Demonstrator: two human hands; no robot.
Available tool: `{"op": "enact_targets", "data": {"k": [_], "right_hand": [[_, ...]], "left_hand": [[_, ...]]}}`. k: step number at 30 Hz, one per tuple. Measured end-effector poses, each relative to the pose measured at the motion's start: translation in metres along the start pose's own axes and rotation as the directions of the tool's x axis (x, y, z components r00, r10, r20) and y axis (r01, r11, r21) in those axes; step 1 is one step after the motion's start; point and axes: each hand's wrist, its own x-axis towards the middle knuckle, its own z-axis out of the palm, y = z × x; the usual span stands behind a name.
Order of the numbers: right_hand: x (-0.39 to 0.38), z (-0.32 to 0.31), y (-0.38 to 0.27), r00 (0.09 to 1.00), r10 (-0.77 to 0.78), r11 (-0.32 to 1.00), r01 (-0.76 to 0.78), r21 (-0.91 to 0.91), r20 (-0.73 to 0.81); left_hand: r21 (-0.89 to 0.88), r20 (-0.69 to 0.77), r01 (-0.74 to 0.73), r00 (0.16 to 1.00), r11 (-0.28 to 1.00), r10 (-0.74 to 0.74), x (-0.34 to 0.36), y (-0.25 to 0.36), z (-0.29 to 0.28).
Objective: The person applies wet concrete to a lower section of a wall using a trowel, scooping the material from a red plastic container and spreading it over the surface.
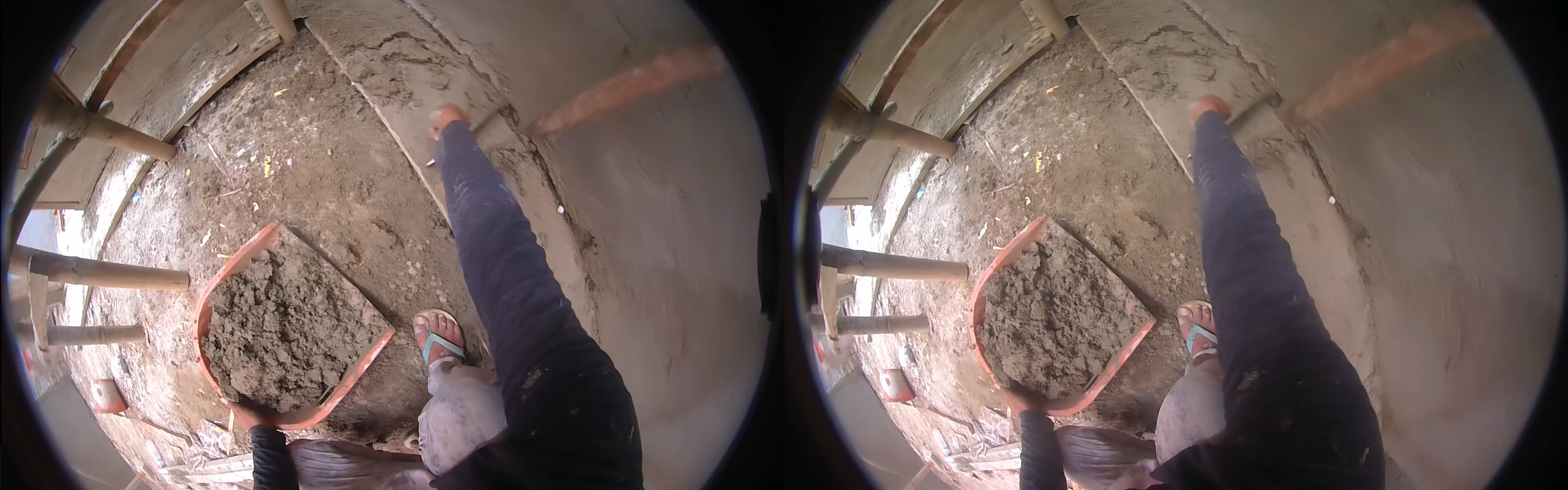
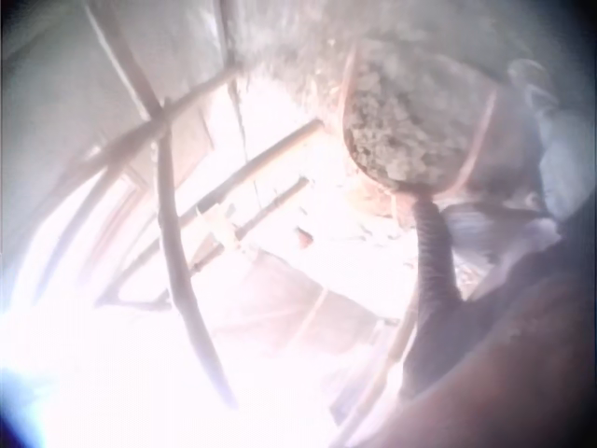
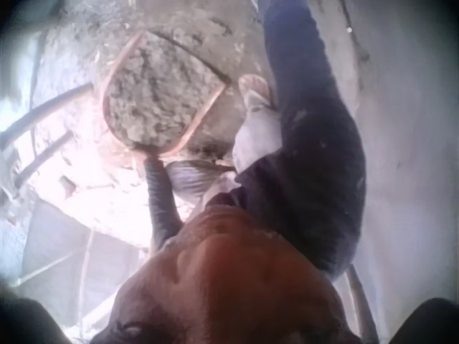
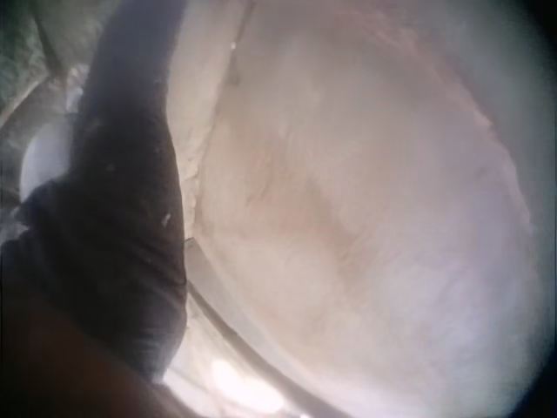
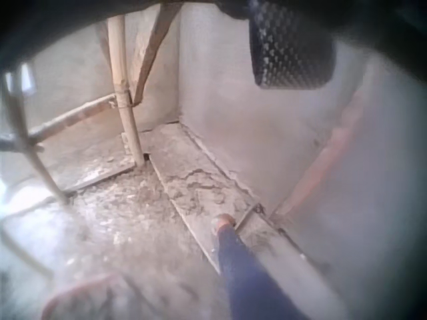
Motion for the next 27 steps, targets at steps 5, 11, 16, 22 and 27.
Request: {"op": "enact_targets", "data": {"k": [5, 11, 16, 22, 27], "right_hand": [[-0.108, 0.017, -0.047, 0.864, -0.496, 0.8, 0.494, -0.34, 0.087], [-0.163, 0.026, 0.201, 0.921, -0.354, 0.861, 0.253, -0.441, -0.164], [-0.108, 0.03, 0.209, 0.972, -0.235, 0.858, 0.197, 0.475, 0.02], [-0.088, 0.005, 0.036, 0.709, -0.706, 0.584, 0.589, -0.559, 0.008], [-0.178, 0.026, 0.025, 0.947, -0.252, 0.715, 0.321, 0.621, -0.199]], "left_hand": [[-0.109, -0.048, 0.126, 0.99, 0.986, -0.132, 0.018, -0.033, -0.047], [-0.17, -0.079, 0.145, 0.984, 0.975, -0.16, 0.007, -0.002, -0.029], [-0.291, -0.024, 0.275, 0.955, 0.917, -0.294, 0.02, -0.019, -0.019], [-0.081, -0.073, 0.136, 0.987, 0.987, -0.142, 0.011, -0.002, -0.018], [0.105, -0.161, 0.079, 0.985, 0.991, -0.061, 0.022, -0.045, -0.054]]}}
